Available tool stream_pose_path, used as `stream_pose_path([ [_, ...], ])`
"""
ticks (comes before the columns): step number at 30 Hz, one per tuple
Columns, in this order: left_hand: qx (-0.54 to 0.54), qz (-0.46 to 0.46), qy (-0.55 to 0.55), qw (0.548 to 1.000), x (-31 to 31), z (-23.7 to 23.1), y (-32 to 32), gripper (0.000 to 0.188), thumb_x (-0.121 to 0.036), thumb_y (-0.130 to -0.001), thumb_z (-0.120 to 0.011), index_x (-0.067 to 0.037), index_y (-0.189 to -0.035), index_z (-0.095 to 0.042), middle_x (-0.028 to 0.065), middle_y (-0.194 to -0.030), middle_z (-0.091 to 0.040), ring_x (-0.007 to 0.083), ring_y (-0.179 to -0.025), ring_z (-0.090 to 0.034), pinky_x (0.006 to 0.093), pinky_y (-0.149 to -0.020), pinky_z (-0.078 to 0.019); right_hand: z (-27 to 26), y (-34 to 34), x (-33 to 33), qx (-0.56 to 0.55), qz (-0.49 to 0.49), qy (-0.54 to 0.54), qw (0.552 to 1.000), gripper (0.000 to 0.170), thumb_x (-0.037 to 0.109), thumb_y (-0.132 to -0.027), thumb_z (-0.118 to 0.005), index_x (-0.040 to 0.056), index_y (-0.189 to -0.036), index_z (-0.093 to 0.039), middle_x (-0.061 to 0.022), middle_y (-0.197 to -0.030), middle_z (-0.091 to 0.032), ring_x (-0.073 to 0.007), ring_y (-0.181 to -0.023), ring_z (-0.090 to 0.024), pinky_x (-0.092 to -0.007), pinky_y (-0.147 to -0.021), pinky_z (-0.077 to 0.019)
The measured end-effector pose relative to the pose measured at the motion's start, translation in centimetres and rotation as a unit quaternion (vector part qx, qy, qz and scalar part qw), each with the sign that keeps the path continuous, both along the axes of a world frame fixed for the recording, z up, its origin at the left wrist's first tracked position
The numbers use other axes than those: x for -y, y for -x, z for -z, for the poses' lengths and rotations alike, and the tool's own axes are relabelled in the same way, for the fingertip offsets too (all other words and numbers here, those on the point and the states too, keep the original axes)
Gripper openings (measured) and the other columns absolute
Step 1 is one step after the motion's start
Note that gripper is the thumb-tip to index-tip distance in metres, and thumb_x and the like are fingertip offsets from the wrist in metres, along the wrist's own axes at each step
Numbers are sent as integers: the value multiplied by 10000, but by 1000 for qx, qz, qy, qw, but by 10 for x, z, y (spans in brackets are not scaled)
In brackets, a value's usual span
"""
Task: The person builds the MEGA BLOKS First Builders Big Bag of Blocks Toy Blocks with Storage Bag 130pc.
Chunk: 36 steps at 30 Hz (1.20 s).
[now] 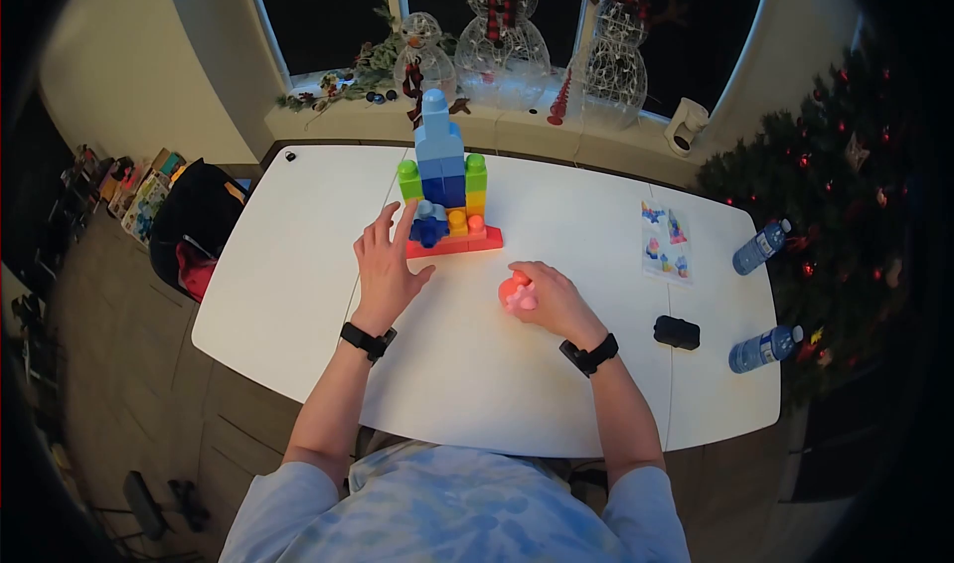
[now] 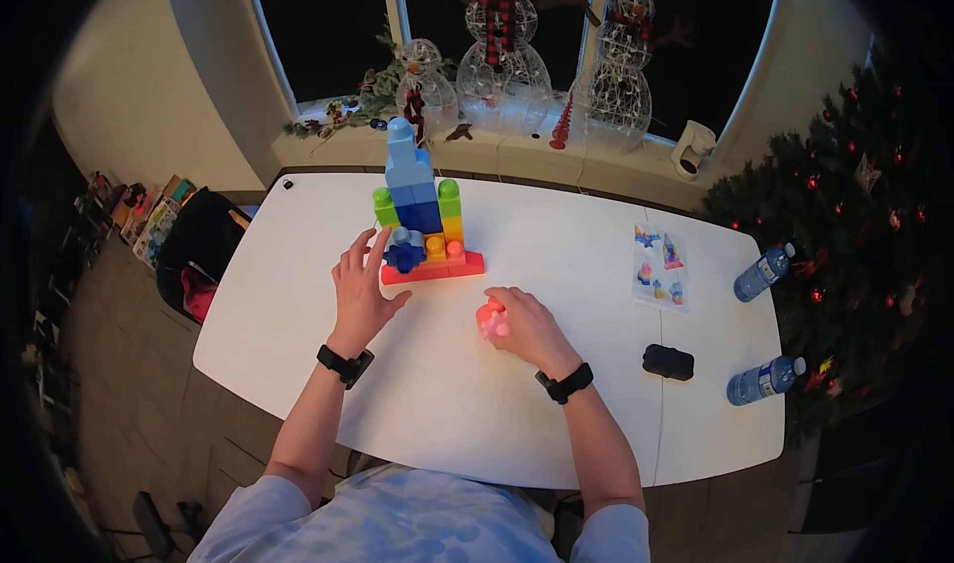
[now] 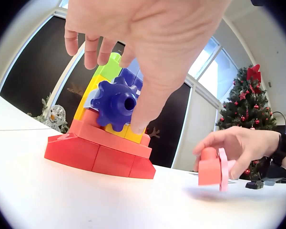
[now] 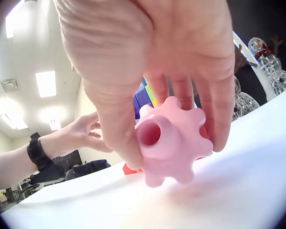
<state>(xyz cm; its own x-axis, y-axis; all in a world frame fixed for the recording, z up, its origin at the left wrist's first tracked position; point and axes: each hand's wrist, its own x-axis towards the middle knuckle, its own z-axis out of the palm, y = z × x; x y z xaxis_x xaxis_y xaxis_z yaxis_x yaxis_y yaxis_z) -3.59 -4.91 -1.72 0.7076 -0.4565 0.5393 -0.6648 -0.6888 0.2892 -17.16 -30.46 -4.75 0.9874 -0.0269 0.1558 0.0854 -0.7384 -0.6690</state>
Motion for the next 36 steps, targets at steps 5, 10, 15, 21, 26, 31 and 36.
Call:
stream_pose_path([
  [5,17,0,-15,1000,2,0,-3,1062,-171,-592,-946,-265,-1537,-471,112,-1508,-432,314,-1301,-472,472,-1072,-362,-41,-35,-21,93,57,-60,992,604,152,-812,-821,94,-1316,-492,-139,-1174,-671,-339,-1099,-660,-427,-903,-562],
  [10,11,-6,-5,1000,0,2,-7,1024,-182,-587,-945,-293,-1509,-512,109,-1482,-456,314,-1304,-470,479,-1072,-362,-36,-79,-49,145,81,-84,983,598,162,-825,-830,76,-1279,-450,-137,-1126,-679,-355,-1064,-669,-445,-834,-588],
  [15,-6,1,-5,1000,-4,1,-12,983,-188,-601,-942,-313,-1488,-536,90,-1424,-491,305,-1292,-479,480,-1065,-367,-27,-93,-64,186,141,63,970,591,137,-805,-831,62,-1258,-460,-117,-1167,-647,-348,-1019,-636,-446,-790,-594],
  [21,-20,13,3,1000,-5,-2,-13,964,-175,-614,-940,-302,-1483,-542,62,-1404,-515,290,-1285,-487,466,-1063,-369,-34,-92,-76,237,139,103,956,535,80,-818,-799,43,-1256,-495,-112,-1183,-632,-323,-1045,-604,-406,-794,-596],
  [26,-34,26,7,999,-5,-7,-12,959,-166,-617,-937,-276,-1483,-542,24,-1400,-546,286,-1286,-485,463,-1073,-358,-28,-98,-80,244,133,135,951,456,76,-857,-764,20,-1246,-534,-134,-1174,-629,-327,-1056,-601,-406,-820,-594],
  [31,-36,32,8,999,-4,-5,-13,955,-158,-616,-936,-260,-1480,-543,6,-1408,-556,281,-1286,-485,461,-1078,-351,-30,-104,-76,256,125,135,949,372,90,-890,-727,0,-1219,-579,-151,-1176,-627,-332,-1080,-593,-413,-859,-585],
  [36,-40,33,12,999,-4,-6,-14,958,-143,-610,-939,-258,-1475,-545,7,-1407,-555,281,-1278,-491,457,-1071,-356,-38,-107,-67,234,108,194,947,297,125,-850,-755,3,-1110,-678,-117,-1090,-658,-299,-1041,-597,-416,-853,-536],
])
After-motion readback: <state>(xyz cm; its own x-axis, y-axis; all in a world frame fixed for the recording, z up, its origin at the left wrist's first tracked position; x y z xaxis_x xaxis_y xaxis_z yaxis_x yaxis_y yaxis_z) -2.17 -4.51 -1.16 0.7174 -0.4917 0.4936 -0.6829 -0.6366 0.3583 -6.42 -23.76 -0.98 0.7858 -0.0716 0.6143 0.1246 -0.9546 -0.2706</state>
